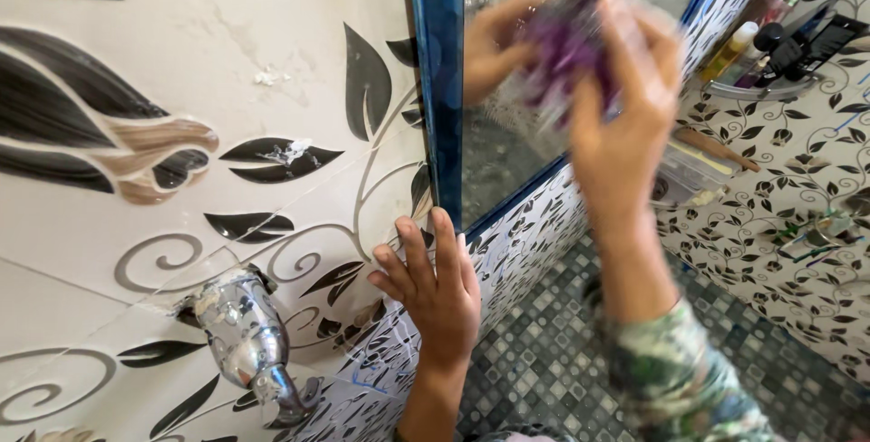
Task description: The person wipes a bathroom mirror with a purple cloth, repeatedly dipping the cloth into a pink bucket of water and wringing it out. The person scrubs the mirror surface and frame, then rinses the cloth under the faucet and continues wiping.
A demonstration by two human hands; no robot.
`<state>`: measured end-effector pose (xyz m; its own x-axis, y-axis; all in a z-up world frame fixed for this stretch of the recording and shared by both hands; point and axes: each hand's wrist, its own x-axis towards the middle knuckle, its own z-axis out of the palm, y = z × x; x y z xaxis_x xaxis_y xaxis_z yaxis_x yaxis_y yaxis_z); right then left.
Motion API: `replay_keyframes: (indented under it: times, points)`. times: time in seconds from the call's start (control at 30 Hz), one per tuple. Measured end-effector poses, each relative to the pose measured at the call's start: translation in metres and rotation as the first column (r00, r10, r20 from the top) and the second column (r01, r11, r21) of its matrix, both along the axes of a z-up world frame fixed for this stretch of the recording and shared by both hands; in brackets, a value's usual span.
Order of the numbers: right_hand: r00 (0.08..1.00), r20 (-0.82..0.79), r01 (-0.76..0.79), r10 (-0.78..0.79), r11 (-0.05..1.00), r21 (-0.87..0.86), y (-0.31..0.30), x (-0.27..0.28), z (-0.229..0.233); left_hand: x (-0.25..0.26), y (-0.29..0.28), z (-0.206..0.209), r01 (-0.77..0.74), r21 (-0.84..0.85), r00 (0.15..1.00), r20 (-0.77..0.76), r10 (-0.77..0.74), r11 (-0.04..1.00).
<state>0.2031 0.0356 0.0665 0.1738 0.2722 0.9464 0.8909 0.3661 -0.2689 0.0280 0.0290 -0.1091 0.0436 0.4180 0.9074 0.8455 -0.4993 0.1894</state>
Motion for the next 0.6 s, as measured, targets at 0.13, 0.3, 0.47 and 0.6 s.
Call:
replay_keyframes:
  times: [0.13,0.3,0.47,0.6]
  points:
    - [1.000,-0.021,0.009,-0.011,0.997,-0.074,-0.023,-0.042,-0.059,0.001,0.001,-0.004,-0.019,-0.002,1.000,-0.021,0.019,1.000]
    - [0.948,-0.273,0.098,-0.162,0.968,-0.232,-0.002,0.035,-0.110,-0.002,-0.001,-0.004,0.001,-0.013,1.000,-0.016,-0.001,1.000]
    - [0.969,0.022,0.247,-0.247,0.969,-0.013,0.032,0.125,-0.028,-0.004,-0.004,-0.003,-0.004,-0.009,1.000,-0.018,0.004,1.000]
    - [0.996,0.057,0.070,-0.075,0.994,0.083,0.029,0.083,0.016,0.001,-0.002,-0.006,-0.006,-0.033,1.000,-0.027,0.005,0.999]
